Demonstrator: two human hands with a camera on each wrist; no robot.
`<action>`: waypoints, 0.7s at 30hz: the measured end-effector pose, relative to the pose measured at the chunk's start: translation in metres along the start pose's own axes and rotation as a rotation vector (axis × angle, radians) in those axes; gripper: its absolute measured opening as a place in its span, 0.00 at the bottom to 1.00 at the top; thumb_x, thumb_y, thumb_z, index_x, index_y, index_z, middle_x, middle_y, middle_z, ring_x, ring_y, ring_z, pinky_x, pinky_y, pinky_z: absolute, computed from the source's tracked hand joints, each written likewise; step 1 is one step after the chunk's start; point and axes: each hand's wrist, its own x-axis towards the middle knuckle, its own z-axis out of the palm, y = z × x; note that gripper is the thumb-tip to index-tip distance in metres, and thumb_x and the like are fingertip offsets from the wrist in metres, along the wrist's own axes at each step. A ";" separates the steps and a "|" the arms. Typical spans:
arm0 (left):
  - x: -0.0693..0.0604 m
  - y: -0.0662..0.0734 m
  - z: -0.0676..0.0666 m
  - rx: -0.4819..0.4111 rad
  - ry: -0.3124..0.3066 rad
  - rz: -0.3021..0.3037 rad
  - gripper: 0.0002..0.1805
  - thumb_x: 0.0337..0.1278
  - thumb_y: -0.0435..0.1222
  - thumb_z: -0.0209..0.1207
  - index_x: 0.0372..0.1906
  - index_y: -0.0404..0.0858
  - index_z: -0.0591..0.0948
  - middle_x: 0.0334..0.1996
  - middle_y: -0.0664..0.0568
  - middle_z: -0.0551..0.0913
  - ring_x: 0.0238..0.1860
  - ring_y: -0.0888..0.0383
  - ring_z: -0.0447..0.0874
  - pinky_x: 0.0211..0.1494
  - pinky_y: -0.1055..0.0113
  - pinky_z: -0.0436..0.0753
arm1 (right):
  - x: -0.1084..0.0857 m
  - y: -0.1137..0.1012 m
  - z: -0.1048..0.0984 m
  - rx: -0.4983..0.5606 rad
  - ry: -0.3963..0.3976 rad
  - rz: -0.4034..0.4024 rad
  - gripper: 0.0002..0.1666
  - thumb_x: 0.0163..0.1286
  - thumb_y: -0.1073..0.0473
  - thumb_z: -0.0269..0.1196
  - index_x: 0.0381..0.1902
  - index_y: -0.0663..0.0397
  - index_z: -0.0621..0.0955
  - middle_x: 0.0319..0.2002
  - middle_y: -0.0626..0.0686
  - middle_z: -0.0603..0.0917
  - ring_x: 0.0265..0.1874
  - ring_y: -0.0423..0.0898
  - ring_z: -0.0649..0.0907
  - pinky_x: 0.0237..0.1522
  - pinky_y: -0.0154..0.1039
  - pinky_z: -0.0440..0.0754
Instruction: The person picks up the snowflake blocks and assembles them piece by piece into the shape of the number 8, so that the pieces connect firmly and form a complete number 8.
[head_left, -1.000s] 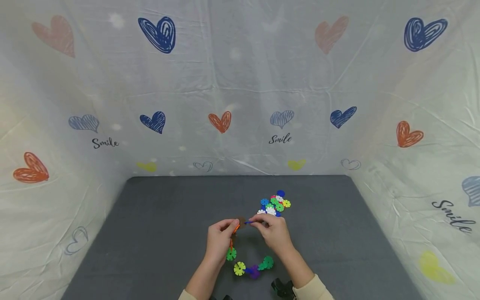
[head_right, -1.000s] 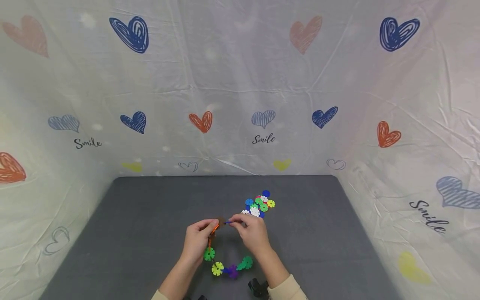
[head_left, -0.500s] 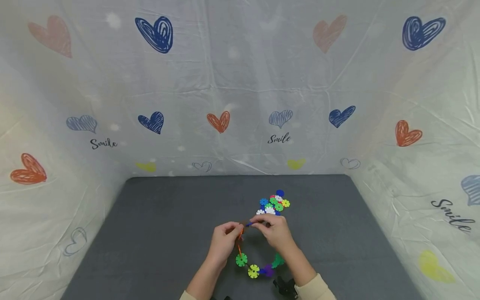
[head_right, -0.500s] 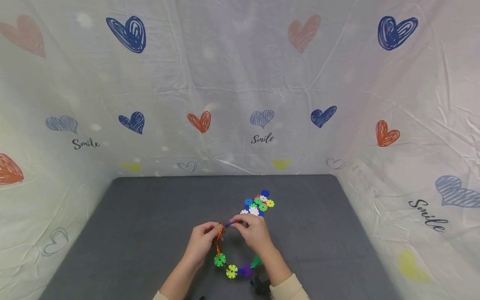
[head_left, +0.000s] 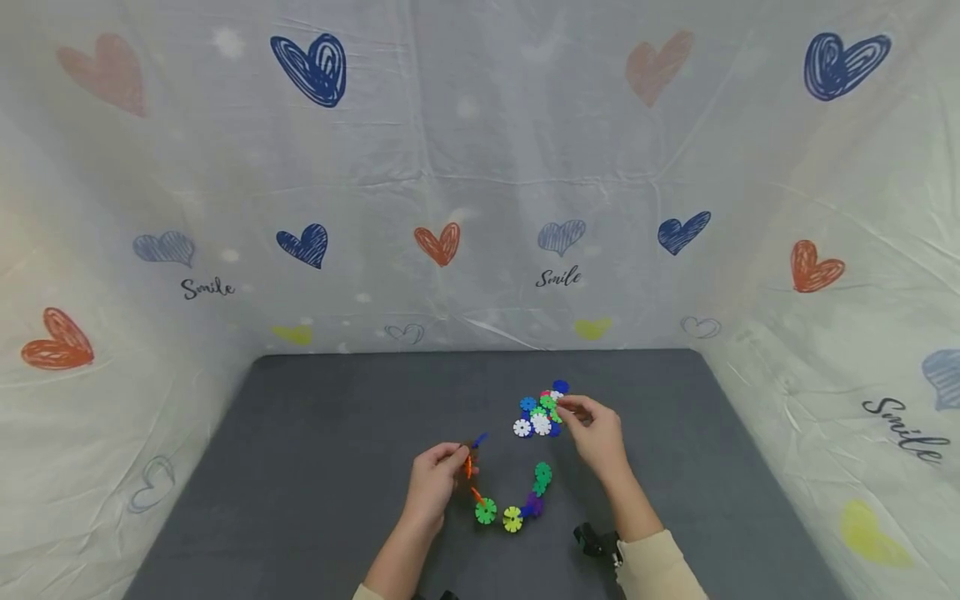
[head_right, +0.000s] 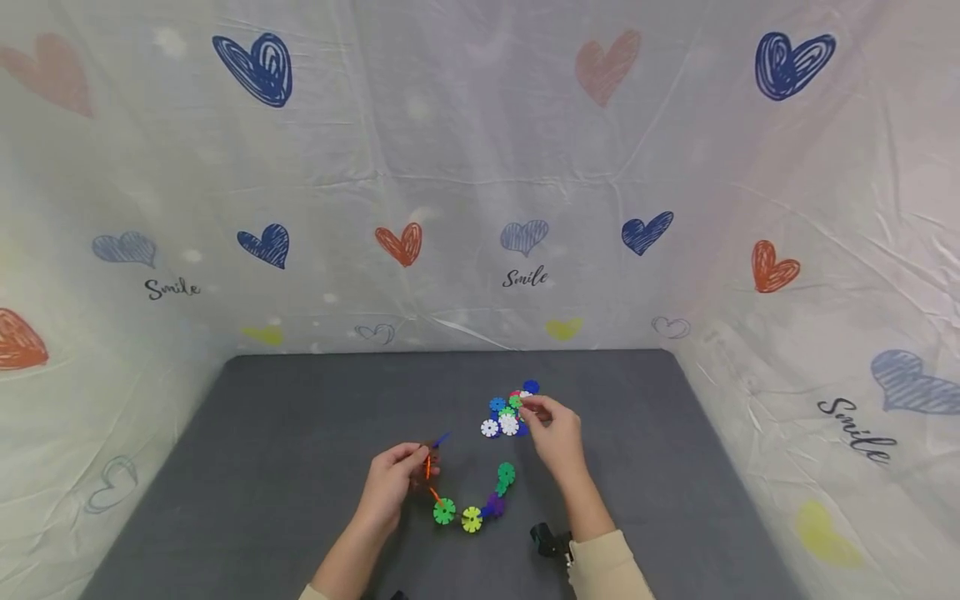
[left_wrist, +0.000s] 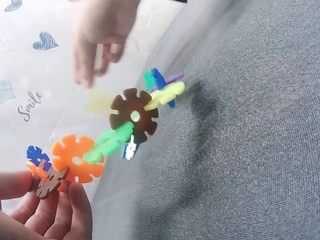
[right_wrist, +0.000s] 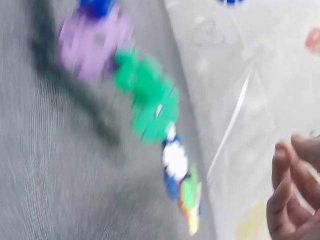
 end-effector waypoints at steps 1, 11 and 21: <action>0.000 0.000 -0.001 -0.009 -0.004 -0.003 0.13 0.70 0.40 0.60 0.42 0.32 0.84 0.34 0.44 0.89 0.34 0.55 0.88 0.37 0.63 0.75 | 0.003 0.005 -0.001 -0.031 0.009 0.031 0.09 0.69 0.59 0.68 0.46 0.54 0.88 0.40 0.53 0.90 0.37 0.48 0.88 0.36 0.36 0.84; -0.001 -0.004 -0.001 -0.010 -0.032 -0.013 0.14 0.72 0.39 0.57 0.46 0.30 0.81 0.40 0.39 0.89 0.37 0.55 0.89 0.41 0.61 0.78 | 0.021 0.061 0.006 -0.339 -0.184 0.227 0.30 0.74 0.57 0.62 0.71 0.56 0.72 0.65 0.71 0.69 0.56 0.65 0.78 0.54 0.61 0.78; 0.001 -0.003 0.002 -0.040 -0.023 -0.021 0.21 0.71 0.35 0.55 0.63 0.29 0.75 0.43 0.37 0.88 0.37 0.49 0.89 0.38 0.64 0.80 | 0.024 0.061 0.012 -0.484 -0.205 0.238 0.26 0.75 0.57 0.62 0.68 0.54 0.76 0.56 0.70 0.70 0.50 0.62 0.78 0.48 0.59 0.78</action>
